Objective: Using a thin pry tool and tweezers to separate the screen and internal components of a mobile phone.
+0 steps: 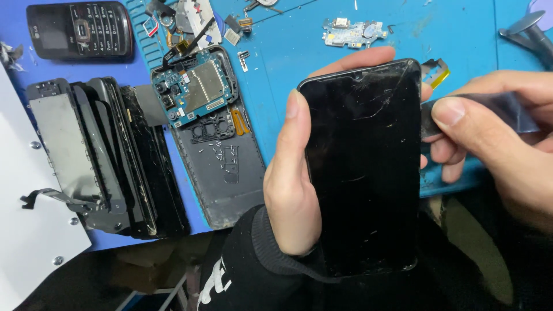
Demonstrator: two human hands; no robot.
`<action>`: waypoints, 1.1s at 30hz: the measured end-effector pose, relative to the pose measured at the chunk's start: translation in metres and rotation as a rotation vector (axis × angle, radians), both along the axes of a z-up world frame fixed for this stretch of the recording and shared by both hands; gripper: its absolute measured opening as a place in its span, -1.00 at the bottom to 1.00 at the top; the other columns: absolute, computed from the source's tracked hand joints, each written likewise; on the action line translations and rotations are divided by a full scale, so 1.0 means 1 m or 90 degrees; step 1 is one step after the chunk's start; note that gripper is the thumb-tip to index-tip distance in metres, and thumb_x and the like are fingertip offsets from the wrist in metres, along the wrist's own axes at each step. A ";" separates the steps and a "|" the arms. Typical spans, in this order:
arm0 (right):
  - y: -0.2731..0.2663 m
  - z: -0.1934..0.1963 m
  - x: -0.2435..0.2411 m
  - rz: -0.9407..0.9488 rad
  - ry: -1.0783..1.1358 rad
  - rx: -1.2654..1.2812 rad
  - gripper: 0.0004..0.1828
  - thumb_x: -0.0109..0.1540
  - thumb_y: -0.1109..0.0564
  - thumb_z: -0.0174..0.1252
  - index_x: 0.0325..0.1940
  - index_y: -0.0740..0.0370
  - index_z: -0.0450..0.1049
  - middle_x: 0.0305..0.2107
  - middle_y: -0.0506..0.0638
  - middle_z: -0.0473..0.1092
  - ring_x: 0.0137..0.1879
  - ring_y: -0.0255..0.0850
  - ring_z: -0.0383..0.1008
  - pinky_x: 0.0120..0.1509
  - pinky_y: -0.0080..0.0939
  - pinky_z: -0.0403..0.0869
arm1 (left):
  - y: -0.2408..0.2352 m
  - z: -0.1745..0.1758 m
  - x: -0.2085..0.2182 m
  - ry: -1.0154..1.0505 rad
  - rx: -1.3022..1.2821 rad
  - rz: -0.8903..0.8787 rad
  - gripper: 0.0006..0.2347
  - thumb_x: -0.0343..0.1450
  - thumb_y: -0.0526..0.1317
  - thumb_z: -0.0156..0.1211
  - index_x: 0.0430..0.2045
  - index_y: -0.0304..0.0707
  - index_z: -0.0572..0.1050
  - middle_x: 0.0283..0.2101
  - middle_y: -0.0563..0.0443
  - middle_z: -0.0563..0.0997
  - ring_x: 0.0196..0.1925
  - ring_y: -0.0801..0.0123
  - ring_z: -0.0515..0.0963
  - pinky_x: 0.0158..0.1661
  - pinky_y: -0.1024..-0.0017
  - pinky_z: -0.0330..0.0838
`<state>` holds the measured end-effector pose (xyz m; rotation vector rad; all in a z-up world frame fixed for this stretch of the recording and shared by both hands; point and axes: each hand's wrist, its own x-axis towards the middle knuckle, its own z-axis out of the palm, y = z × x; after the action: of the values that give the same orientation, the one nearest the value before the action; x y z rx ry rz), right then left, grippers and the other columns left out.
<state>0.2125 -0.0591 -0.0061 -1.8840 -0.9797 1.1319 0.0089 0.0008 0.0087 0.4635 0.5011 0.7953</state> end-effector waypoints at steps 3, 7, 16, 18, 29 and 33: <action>0.002 -0.001 0.000 0.001 -0.003 0.003 -0.81 0.39 0.14 0.13 -0.18 0.33 0.55 -0.51 0.06 0.51 -0.49 -0.28 0.48 -0.30 -0.30 0.51 | 0.000 0.002 0.000 0.014 0.013 -0.008 -0.45 0.74 0.11 -0.36 0.36 -0.52 0.16 0.13 -0.29 0.44 0.11 0.18 0.47 0.15 0.30 0.37; 0.002 0.001 -0.003 -0.008 -0.004 0.010 -0.81 0.39 0.14 0.14 -0.17 0.33 0.55 -0.50 0.05 0.50 -0.50 -0.28 0.48 -0.32 -0.31 0.50 | -0.003 0.001 0.000 0.008 0.018 -0.007 -0.46 0.75 0.11 -0.35 0.36 -0.53 0.15 0.13 -0.29 0.43 0.11 0.17 0.46 0.16 0.29 0.36; 0.006 0.006 -0.004 -0.004 0.008 0.030 -0.82 0.40 0.14 0.15 -0.15 0.33 0.57 -0.50 0.04 0.49 -0.47 -0.31 0.48 -0.33 -0.33 0.51 | -0.001 -0.001 0.001 -0.019 0.010 -0.005 -0.47 0.75 0.11 -0.35 0.35 -0.50 0.15 0.12 -0.26 0.44 0.09 0.17 0.48 0.12 0.29 0.40; 0.007 0.007 -0.004 0.020 0.006 0.048 -0.80 0.40 0.16 0.15 -0.20 0.34 0.57 -0.49 0.03 0.50 -0.46 -0.33 0.48 -0.34 -0.34 0.50 | 0.000 -0.001 0.002 -0.010 0.004 -0.002 -0.46 0.73 0.12 -0.36 0.35 -0.50 0.15 0.12 -0.26 0.44 0.07 0.16 0.49 0.08 0.25 0.44; 0.008 0.018 -0.010 0.097 -0.093 0.073 -0.79 0.40 0.18 0.14 -0.26 0.29 0.60 -0.53 -0.06 0.49 -0.46 -0.42 0.48 -0.39 -0.43 0.47 | -0.004 -0.005 0.002 -0.026 0.004 0.017 -0.47 0.77 0.12 -0.37 0.33 -0.51 0.17 0.10 -0.29 0.46 0.00 0.13 0.50 0.09 0.22 0.45; 0.005 0.022 -0.011 0.116 -0.111 0.077 -0.79 0.39 0.19 0.15 -0.29 0.30 0.61 -0.52 -0.06 0.46 -0.50 -0.42 0.46 -0.41 -0.44 0.46 | -0.002 0.001 0.006 -0.024 -0.020 0.024 -0.47 0.75 0.10 -0.40 0.32 -0.52 0.17 0.10 -0.31 0.47 0.05 0.13 0.51 0.17 0.21 0.45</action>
<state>0.2018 -0.0538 0.0159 -1.8481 -1.3107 0.9977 0.0152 -0.0010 0.0098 0.4104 0.4871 0.8295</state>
